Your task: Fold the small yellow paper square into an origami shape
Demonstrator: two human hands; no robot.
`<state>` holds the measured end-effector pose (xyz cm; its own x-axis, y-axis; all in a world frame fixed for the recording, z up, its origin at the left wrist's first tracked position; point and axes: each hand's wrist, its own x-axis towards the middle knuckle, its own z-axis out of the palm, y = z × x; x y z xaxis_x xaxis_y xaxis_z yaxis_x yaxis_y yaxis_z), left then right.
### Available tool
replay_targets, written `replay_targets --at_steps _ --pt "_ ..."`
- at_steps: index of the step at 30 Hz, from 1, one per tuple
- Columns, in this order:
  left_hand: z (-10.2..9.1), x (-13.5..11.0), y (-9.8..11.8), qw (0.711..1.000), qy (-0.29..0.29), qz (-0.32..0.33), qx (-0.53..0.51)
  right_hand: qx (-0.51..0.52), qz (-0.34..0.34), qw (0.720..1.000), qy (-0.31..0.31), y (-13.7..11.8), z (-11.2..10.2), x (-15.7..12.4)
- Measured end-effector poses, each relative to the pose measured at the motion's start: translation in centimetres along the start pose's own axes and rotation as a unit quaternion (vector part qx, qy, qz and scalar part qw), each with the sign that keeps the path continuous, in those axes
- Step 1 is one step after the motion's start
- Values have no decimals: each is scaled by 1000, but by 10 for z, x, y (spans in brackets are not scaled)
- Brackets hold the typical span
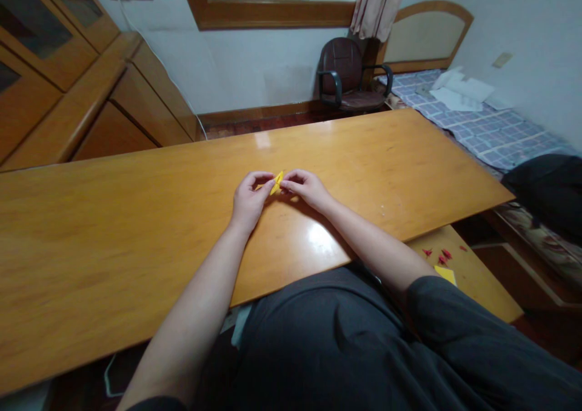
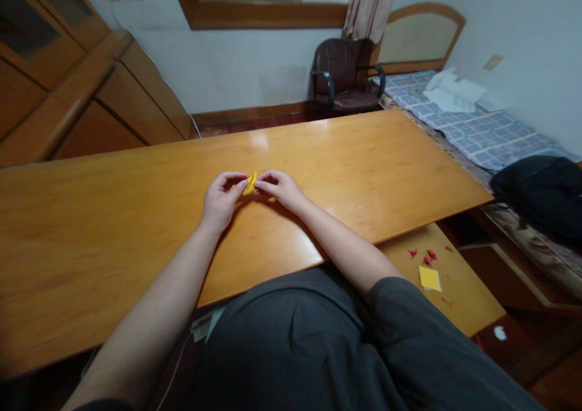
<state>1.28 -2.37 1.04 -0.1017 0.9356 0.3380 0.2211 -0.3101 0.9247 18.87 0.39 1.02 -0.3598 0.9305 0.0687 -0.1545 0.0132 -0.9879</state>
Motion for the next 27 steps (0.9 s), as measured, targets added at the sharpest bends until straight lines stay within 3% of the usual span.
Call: replay_targets --at_steps 8,18,22,27 --pt "-3 2 0 998 -10 65 24 26 20 999 -9 -4 -1 -1" --pt "-9 -1 8 984 -8 141 107 -33 -28 999 6 -1 -5 -1" --pt "-9 -3 8 976 -31 165 142 -112 -97 989 16 -1 -7 -2" --pt "-8 -4 9 967 -41 186 171 -227 -185 956 34 -9 -6 -3"
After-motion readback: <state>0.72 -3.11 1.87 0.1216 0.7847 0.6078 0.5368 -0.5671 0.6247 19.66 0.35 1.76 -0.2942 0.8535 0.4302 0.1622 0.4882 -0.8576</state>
